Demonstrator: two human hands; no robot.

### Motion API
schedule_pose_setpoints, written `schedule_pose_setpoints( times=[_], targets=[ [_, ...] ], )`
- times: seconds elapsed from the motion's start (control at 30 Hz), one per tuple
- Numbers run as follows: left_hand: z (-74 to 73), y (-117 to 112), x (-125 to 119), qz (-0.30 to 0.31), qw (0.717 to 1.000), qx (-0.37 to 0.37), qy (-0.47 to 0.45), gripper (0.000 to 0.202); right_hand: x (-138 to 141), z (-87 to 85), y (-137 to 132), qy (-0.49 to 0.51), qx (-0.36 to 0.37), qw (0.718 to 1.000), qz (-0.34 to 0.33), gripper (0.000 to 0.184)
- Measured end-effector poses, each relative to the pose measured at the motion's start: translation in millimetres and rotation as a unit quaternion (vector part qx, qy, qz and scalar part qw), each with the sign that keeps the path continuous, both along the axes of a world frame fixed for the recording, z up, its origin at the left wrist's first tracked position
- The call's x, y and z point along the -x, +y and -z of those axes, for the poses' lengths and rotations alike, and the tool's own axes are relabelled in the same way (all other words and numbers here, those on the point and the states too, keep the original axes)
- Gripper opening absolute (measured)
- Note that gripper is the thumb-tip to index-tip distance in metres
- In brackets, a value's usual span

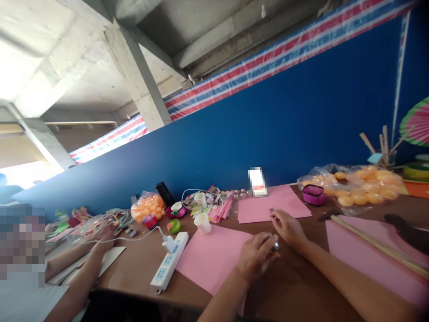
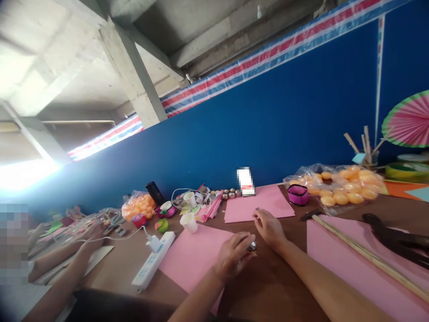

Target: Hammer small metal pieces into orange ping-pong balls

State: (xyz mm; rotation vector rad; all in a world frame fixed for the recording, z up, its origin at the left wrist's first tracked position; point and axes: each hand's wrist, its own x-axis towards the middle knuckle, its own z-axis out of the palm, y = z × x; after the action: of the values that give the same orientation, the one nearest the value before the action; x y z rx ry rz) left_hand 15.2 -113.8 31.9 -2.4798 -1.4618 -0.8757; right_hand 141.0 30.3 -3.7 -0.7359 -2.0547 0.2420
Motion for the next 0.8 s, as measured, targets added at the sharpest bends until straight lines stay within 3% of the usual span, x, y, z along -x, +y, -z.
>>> schedule_pose_setpoints(
  times=[0.2, 0.3, 0.37, 0.5, 0.67, 0.8],
  targets=[
    [-32.6, -3.1, 15.1, -0.006, 0.998, 0.005, -0.059, 0.049, 1.6, 3.7, 2.5, 0.022, 0.003, 1.000, 0.018, 0.019],
    [-47.4, 21.3, 28.3, -0.060, 0.978, -0.014, -0.201, 0.043, 1.9, 3.4, 2.4, 0.021, 0.034, 0.999, 0.004, 0.017],
    [-48.5, 45.8, 35.4, -0.089, 0.939, 0.005, -0.332, 0.045, 0.8, 2.6, 2.8, 0.016, 0.065, 0.998, -0.011, 0.018],
    [-25.9, 91.9, 37.9, -0.118, 0.828, 0.128, -0.533, 0.046, -1.3, 5.1, 9.0, 0.037, 0.128, 0.991, -0.029, 0.021],
    [13.8, 115.7, 22.3, -0.117, 0.820, 0.153, -0.539, 0.045, -0.8, 9.8, 16.7, 0.074, 0.180, 0.981, -0.023, 0.021],
    [28.3, 115.1, 11.2, -0.108, 0.839, 0.120, -0.520, 0.044, -0.2, 7.9, 15.8, 0.114, 0.221, 0.967, -0.048, 0.020]
  ],
)
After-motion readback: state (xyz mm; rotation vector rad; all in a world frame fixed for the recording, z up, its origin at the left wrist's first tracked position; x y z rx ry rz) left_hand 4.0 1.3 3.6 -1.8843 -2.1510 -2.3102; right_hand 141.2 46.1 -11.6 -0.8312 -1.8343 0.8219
